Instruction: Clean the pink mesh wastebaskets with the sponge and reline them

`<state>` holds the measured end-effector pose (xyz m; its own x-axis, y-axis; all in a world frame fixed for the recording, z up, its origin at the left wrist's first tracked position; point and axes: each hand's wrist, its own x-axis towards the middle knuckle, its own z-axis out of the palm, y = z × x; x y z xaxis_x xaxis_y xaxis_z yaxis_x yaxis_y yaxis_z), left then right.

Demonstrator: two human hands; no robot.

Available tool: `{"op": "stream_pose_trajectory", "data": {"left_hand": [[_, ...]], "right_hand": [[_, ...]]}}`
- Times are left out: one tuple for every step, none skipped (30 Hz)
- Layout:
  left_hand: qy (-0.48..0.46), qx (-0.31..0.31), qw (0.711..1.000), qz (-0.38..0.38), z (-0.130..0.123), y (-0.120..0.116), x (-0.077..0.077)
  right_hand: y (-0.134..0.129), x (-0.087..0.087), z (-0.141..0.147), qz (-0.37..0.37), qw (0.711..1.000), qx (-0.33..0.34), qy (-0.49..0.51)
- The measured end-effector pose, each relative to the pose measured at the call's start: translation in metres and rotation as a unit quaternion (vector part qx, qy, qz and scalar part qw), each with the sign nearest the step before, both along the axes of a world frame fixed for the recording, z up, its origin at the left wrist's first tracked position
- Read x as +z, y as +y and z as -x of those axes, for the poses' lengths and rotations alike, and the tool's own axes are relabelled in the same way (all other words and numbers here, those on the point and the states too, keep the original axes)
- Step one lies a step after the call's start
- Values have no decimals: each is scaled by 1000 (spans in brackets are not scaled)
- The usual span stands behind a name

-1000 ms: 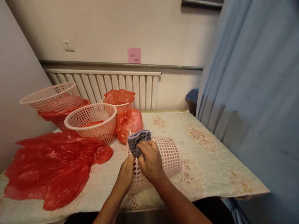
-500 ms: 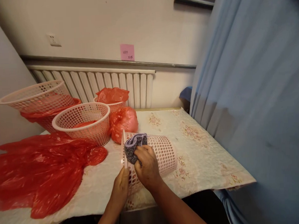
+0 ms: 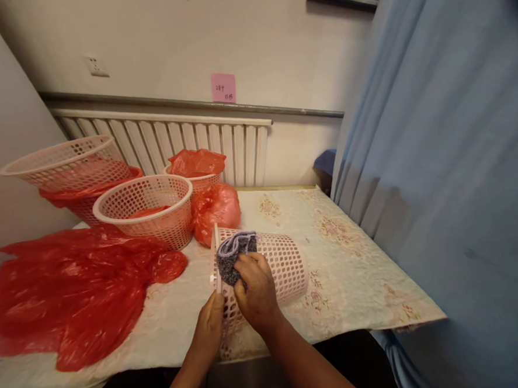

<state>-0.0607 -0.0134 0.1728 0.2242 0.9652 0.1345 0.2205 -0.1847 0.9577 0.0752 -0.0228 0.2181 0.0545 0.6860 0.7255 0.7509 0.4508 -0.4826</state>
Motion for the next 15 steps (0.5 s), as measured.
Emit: {"op": "stream_pose_trajectory", "data": {"left_hand": [[-2,-2,1000,1,0,-1,-1],[-3,-2,1000,4,1,-1,-1],[-3,-1,1000,7,1,-2,-2],[-2,1,1000,9,1,-2,-3],[-1,5,1000,11,1,-2,-3],[-1,8,1000,13,1,-3,-3],[-1,9,1000,14,1,-3,-3],[-2,10,1000,15,1,-3,-3],[-2,9,1000,15,1,-4,-2],[-1,8,1000,17,2,-4,-2],[-1,7,1000,19,2,-4,-3],[0,7,1000,20,3,-4,-3],[0,9,1000,21,4,-5,-4],[-1,10,1000,21,4,-5,-5],[-2,10,1000,20,5,-5,-7]], "right_hand": [[0,-1,0,2,1000,0,-1],[-1,-1,0,4,1000,1,-1],[-1,-2,0,4,1000,2,-2],[-2,-2,0,5,1000,2,-2],[-2,-3,0,6,1000,2,-2],[-2,-3,1,9,1000,1,-2],[-3,-3,1,11,1000,1,-3],[-3,-3,1,14,1000,2,-4],[-4,-3,1,15,1000,3,-6],[-4,-3,2,15,1000,4,-7],[-5,-3,2,15,1000,4,-8],[-5,-3,2,13,1000,2,-8],[-6,-4,2,10,1000,0,-8],[-6,-4,3,7,1000,-3,-9],[-6,-4,3,5,1000,-5,-10]]}}
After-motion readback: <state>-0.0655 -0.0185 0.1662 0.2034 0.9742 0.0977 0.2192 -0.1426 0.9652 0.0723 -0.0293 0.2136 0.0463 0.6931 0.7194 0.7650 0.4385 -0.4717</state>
